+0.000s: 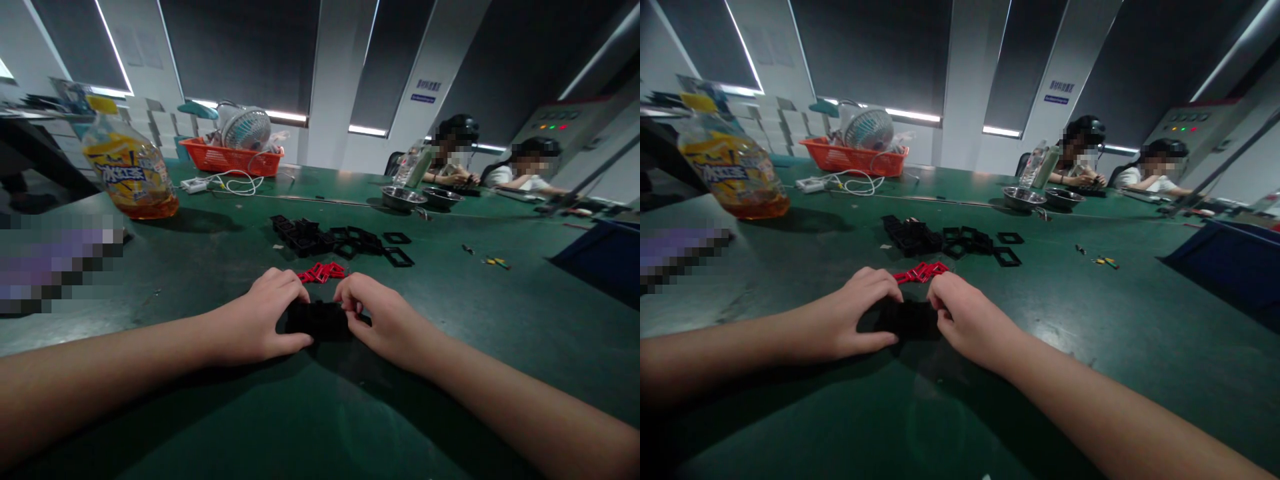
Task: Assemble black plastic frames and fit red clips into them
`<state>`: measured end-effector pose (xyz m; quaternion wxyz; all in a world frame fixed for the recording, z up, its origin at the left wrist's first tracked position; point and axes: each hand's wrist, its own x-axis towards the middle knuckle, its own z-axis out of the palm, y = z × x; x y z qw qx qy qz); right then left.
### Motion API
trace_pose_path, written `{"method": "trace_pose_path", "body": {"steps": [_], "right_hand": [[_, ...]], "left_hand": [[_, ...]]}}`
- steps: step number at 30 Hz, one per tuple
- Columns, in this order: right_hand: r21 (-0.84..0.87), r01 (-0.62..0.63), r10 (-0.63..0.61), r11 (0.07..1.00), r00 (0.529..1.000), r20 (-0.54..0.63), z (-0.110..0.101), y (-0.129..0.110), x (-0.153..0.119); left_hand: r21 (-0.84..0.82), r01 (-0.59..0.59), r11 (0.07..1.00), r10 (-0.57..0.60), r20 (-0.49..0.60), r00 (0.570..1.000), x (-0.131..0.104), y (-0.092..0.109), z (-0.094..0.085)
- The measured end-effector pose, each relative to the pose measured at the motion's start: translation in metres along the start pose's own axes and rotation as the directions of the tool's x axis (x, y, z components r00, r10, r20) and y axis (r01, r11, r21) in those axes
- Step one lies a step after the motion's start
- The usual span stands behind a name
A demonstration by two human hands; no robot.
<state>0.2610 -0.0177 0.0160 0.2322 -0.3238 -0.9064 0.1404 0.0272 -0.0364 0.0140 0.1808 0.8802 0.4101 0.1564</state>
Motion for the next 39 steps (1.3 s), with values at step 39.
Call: {"method": "trace_pose_path", "body": {"steps": [39], "right_hand": [[0.072,-0.013,0.006,0.997,0.996,0.09,-0.011,-0.008,-0.002]], "left_hand": [[0.004,-0.03,1.0,0.03,-0.027,0.999,0.0,-0.003,0.002]]}}
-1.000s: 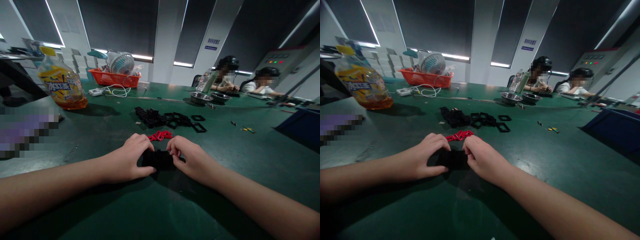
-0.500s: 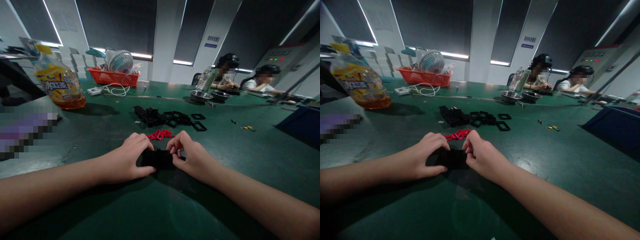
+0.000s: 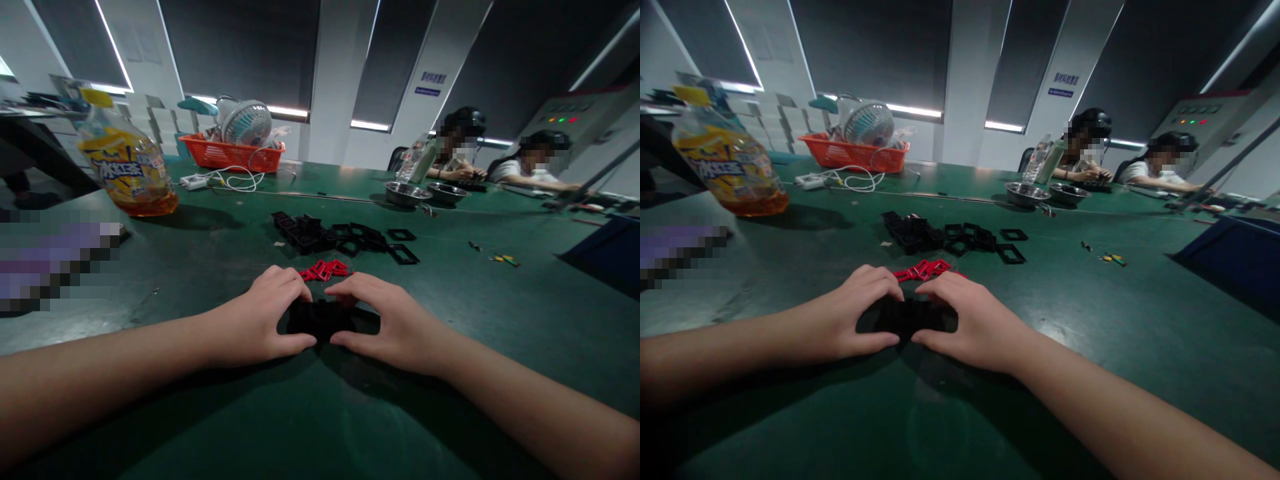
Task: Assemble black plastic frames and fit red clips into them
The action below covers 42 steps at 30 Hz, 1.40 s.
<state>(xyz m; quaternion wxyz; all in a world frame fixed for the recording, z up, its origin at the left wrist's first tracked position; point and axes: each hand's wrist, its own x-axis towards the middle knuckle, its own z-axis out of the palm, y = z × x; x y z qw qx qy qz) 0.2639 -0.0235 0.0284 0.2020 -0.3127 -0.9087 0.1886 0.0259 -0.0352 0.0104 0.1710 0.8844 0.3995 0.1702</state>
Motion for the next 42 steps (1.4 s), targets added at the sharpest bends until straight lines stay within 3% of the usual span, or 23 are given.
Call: {"method": "trace_pose_path", "body": {"steps": [42], "right_hand": [[-0.077,0.036,-0.034,0.996,0.999,0.031,0.0,0.01,0.007]], "left_hand": [[-0.055,0.008,0.998,-0.008,-0.01,1.0,-0.001,0.004,-0.003]]}}
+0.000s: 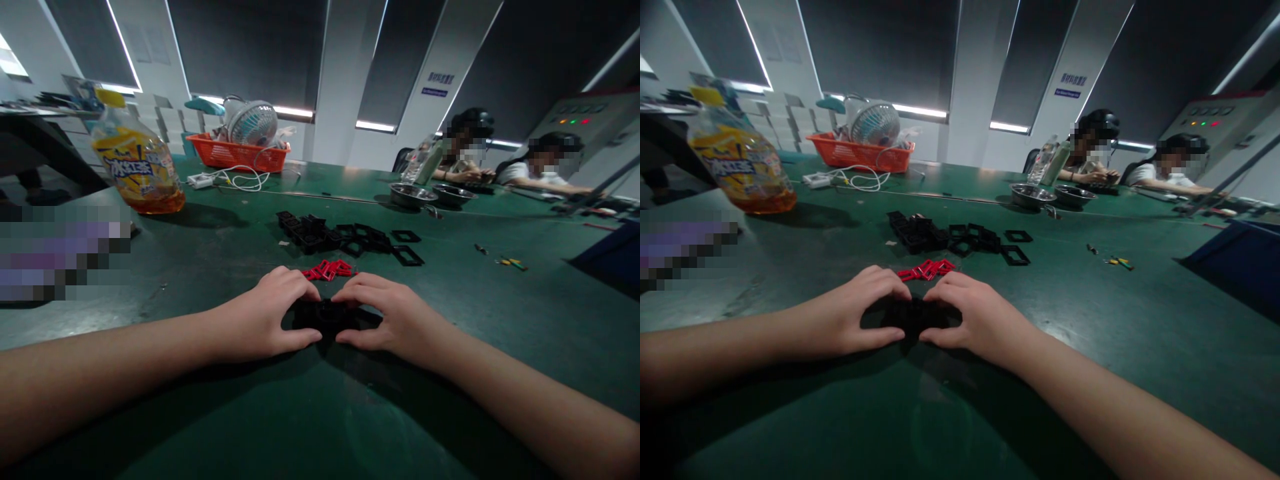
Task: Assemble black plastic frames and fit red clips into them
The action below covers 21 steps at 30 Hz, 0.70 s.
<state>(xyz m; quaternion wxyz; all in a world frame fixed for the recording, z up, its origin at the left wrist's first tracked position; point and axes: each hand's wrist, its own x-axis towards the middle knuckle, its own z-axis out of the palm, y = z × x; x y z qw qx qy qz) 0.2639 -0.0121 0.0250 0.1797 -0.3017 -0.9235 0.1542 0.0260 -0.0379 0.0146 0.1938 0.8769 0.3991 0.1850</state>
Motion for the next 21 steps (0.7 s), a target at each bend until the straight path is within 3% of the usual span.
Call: {"method": "trace_pose_path", "body": {"steps": [21], "right_hand": [[-0.019,0.007,-0.007,1.0,1.0,0.01,0.0004,0.0006,0.0003]], "left_hand": [[0.008,-0.014,1.0,0.014,0.001,1.0,0.0004,-0.0022,0.0011]]}}
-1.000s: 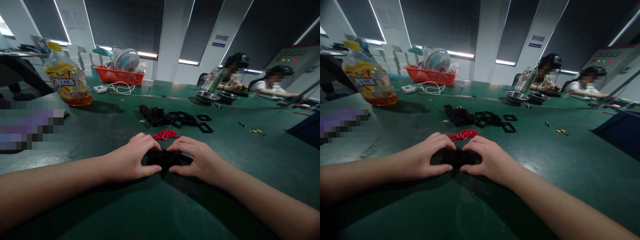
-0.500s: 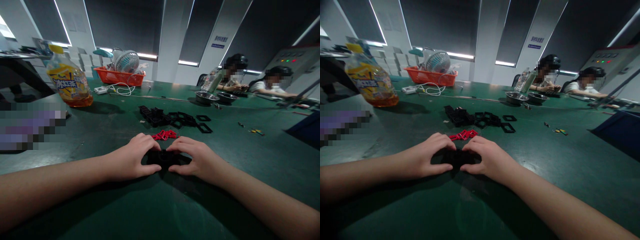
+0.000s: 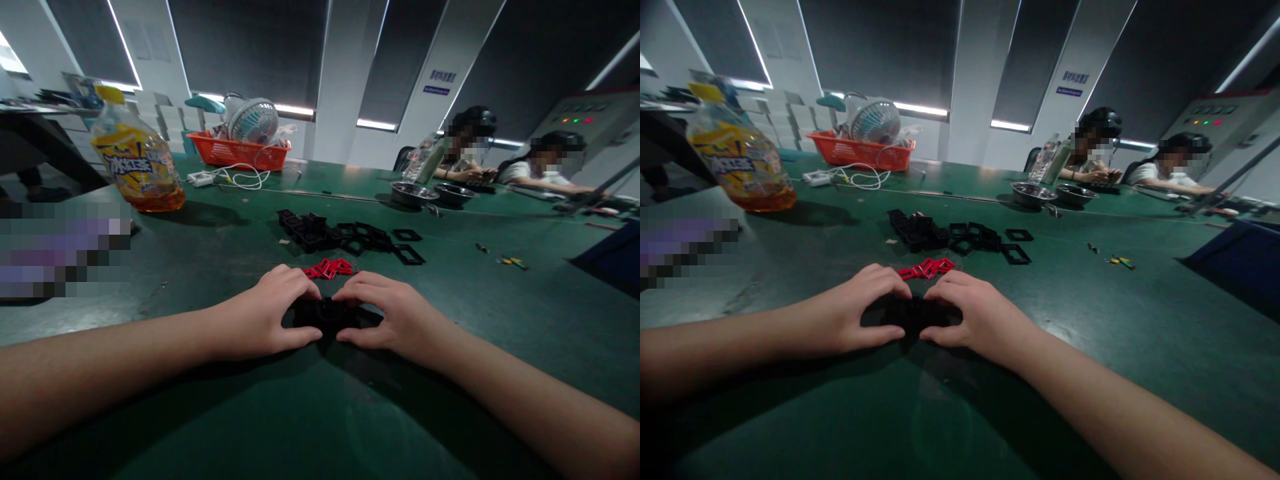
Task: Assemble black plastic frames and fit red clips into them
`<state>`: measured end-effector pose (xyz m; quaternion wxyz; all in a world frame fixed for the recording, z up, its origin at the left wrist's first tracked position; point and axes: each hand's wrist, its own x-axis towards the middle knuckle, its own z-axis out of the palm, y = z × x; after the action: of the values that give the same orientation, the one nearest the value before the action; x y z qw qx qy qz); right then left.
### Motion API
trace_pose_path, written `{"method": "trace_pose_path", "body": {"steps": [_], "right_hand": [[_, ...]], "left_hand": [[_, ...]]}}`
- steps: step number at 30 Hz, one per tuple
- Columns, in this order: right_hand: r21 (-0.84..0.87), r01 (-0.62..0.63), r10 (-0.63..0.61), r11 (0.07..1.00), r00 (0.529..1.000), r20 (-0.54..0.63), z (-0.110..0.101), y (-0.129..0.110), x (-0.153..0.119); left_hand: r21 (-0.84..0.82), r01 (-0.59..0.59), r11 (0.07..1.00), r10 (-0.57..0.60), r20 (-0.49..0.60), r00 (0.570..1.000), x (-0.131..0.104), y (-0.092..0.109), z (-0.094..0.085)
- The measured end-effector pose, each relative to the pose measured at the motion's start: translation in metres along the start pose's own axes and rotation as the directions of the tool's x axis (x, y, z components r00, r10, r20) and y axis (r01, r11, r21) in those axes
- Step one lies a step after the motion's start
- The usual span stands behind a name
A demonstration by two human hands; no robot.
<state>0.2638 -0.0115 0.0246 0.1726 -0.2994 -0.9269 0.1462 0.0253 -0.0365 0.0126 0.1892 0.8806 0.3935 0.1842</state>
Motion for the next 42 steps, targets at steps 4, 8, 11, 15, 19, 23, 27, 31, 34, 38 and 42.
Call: {"method": "trace_pose_path", "body": {"steps": [4,8,11,15,19,23,27,31,34,38,42], "right_hand": [[0.011,-0.016,0.016,1.0,1.0,-0.004,-0.0003,-0.0011,-0.0011],[0.014,-0.014,0.014,1.0,1.0,-0.006,-0.0004,-0.001,-0.0018],[0.012,0.001,-0.001,1.0,1.0,-0.005,-0.0005,-0.001,-0.0016],[0.016,0.0,0.0,1.0,1.0,-0.007,-0.0003,-0.0011,-0.0014],[0.018,0.012,-0.012,1.0,1.0,-0.008,0.0002,-0.0001,-0.0022],[0.019,0.02,-0.02,1.0,1.0,-0.01,0.0006,0.0009,-0.0027],[0.018,0.019,-0.018,1.0,1.0,-0.012,0.0006,0.0013,-0.0024],[0.016,0.026,-0.026,1.0,1.0,-0.013,0.0008,0.0013,-0.0021],[0.019,0.026,-0.026,0.999,1.0,-0.011,0.001,0.0012,-0.0017],[0.022,0.021,-0.021,1.0,1.0,-0.011,0.0007,0.0016,-0.0012],[0.024,0.025,-0.025,0.999,1.0,-0.008,0.0004,0.0024,-0.0015]], "left_hand": [[0.007,-0.005,1.0,0.005,0.004,1.0,-0.0008,-0.0005,0.0],[0.002,-0.004,1.0,0.004,0.005,1.0,0.0002,0.0001,-0.0005],[0.006,-0.001,1.0,0.0,0.013,1.0,0.001,0.0007,-0.0007],[0.005,0.008,1.0,-0.008,0.019,1.0,0.0007,0.0009,-0.0005],[0.004,0.008,1.0,-0.009,0.021,1.0,0.0004,0.001,-0.0008],[0.003,0.005,1.0,-0.005,0.019,1.0,0.0007,0.0009,-0.001],[-0.004,0.006,1.0,-0.006,0.024,1.0,0.0006,0.0007,-0.0009],[0.006,-0.003,1.0,0.003,0.017,1.0,0.0005,0.0004,-0.0007],[0.007,-0.006,1.0,0.006,0.017,1.0,0.001,-0.0002,-0.0005],[0.005,-0.006,1.0,0.006,0.015,1.0,0.002,-0.0008,-0.0003],[0.0,0.007,1.0,-0.007,0.018,1.0,0.0022,-0.001,0.0002]]}}
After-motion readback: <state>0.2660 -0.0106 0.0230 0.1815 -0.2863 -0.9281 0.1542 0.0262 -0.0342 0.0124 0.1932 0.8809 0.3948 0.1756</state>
